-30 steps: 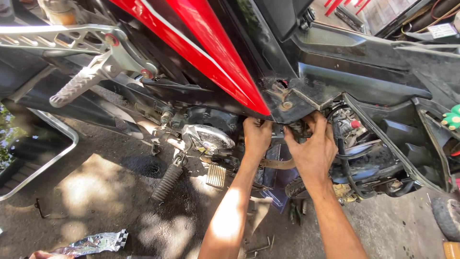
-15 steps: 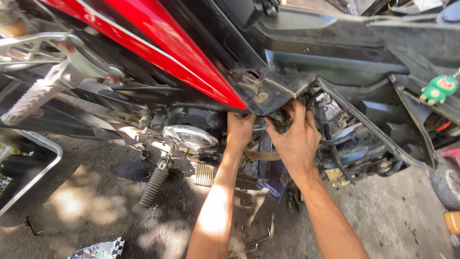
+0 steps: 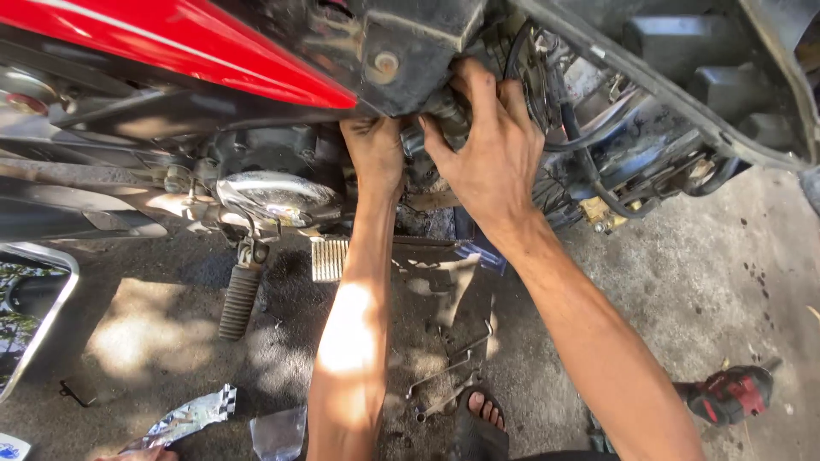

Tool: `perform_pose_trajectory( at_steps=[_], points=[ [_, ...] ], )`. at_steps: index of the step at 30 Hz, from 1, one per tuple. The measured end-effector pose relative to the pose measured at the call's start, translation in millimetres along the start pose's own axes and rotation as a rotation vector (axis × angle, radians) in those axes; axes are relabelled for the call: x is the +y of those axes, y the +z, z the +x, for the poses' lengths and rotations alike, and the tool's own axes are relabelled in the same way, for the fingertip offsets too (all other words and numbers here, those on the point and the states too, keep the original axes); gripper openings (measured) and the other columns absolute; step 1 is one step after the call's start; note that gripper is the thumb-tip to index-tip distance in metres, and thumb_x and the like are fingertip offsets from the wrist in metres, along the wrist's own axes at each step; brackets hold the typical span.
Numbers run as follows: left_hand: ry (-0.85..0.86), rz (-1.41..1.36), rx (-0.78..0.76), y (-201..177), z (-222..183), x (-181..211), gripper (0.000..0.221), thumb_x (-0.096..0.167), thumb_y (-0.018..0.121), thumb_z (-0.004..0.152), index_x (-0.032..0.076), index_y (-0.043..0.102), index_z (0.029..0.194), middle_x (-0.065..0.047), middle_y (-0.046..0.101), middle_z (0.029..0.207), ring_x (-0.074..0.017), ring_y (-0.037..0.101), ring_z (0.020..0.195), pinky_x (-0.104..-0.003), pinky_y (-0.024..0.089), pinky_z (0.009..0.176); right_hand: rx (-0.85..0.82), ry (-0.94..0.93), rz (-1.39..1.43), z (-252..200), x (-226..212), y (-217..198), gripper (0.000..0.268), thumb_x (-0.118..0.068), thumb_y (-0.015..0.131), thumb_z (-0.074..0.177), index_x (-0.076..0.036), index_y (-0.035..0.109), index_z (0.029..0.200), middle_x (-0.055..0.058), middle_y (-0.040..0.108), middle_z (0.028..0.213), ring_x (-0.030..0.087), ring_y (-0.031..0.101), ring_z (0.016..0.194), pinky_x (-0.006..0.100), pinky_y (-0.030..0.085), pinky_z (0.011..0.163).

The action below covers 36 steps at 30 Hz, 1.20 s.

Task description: Repairing a motorcycle engine by disassembling and adjusting components using a wrench.

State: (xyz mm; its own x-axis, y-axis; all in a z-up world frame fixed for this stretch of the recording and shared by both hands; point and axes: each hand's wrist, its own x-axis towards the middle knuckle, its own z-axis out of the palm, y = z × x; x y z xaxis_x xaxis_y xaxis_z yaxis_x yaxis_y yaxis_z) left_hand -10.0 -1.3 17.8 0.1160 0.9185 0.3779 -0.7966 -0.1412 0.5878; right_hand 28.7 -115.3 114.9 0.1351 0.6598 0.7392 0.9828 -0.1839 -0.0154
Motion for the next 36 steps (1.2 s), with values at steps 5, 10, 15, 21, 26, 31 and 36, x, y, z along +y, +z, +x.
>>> perform_pose_trajectory(
  at_steps=[5,10,15,21,26,31,36],
  points=[
    [0.013,0.09,0.065,12.1,7.0,24.9,0.016,0.01,0.075,0.091,0.008,0.079,0.106,-0.007,0.078,0.097,-0.0172,0.069,0.097,-0.041,0.058,0.088,0.055,-0.036,0.02,-2.3,4.5,2.2,0.057,-0.026,0.089,0.087,-0.018,0.055,0.132,-0.001,0.077,0.103,0.02,0.064,0.095,0.041,0.06,0.072],
    [-0.013,0.104,0.131,7.7,-0.9,0.9,0.014,0.006,0.072,0.091,0.008,0.081,0.102,-0.008,0.077,0.088,-0.0169,0.067,0.089,-0.041,0.057,0.082,0.086,-0.11,-0.085,-8.2,-0.6,3.3,0.069,-0.035,0.093,0.081,-0.013,0.057,0.136,0.003,0.074,0.101,0.022,0.06,0.103,0.043,0.06,0.079],
    [-0.122,0.041,0.207,6.5,-0.5,-9.1,0.018,0.002,0.064,0.09,0.008,0.082,0.087,-0.007,0.072,0.067,-0.0125,0.065,0.064,-0.035,0.053,0.064,0.171,-0.155,-0.151,-7.2,-4.6,17.4,0.071,-0.029,0.095,0.077,-0.007,0.06,0.134,0.009,0.075,0.094,0.026,0.056,0.104,0.041,0.042,0.085],
    [-0.104,0.104,0.085,-6.3,-1.6,-4.1,0.017,0.0,0.065,0.09,0.005,0.08,0.098,-0.012,0.077,0.088,-0.0239,0.069,0.094,-0.045,0.056,0.087,0.167,-0.099,-0.072,-3.0,-15.1,13.2,0.067,-0.025,0.093,0.077,-0.008,0.058,0.131,0.006,0.077,0.091,0.026,0.058,0.103,0.04,0.041,0.087],
    [-0.169,0.0,0.104,-5.3,-8.9,-6.1,0.018,-0.004,0.07,0.082,0.002,0.078,0.097,-0.008,0.074,0.088,-0.0173,0.063,0.092,-0.042,0.052,0.089,0.154,-0.09,-0.077,-4.7,-15.2,14.9,0.065,-0.024,0.093,0.074,-0.008,0.06,0.127,0.007,0.078,0.093,0.028,0.059,0.102,0.041,0.04,0.086],
    [-0.199,-0.023,0.121,-9.9,-6.8,-11.8,0.02,-0.004,0.076,0.079,0.002,0.08,0.097,-0.009,0.076,0.091,-0.0166,0.066,0.09,-0.041,0.054,0.088,0.159,-0.063,-0.089,-5.2,-18.1,14.1,0.065,-0.025,0.092,0.073,-0.008,0.06,0.126,0.008,0.078,0.091,0.029,0.059,0.101,0.042,0.04,0.087],
    [-0.08,0.128,0.069,-9.4,1.3,-13.7,0.014,-0.01,0.07,0.074,-0.006,0.076,0.087,-0.018,0.07,0.077,-0.0238,0.063,0.088,-0.045,0.052,0.082,0.141,-0.02,-0.051,-5.4,-19.8,11.4,0.06,-0.028,0.091,0.075,-0.009,0.06,0.124,0.01,0.078,0.091,0.03,0.058,0.099,0.042,0.039,0.088]
  ],
)
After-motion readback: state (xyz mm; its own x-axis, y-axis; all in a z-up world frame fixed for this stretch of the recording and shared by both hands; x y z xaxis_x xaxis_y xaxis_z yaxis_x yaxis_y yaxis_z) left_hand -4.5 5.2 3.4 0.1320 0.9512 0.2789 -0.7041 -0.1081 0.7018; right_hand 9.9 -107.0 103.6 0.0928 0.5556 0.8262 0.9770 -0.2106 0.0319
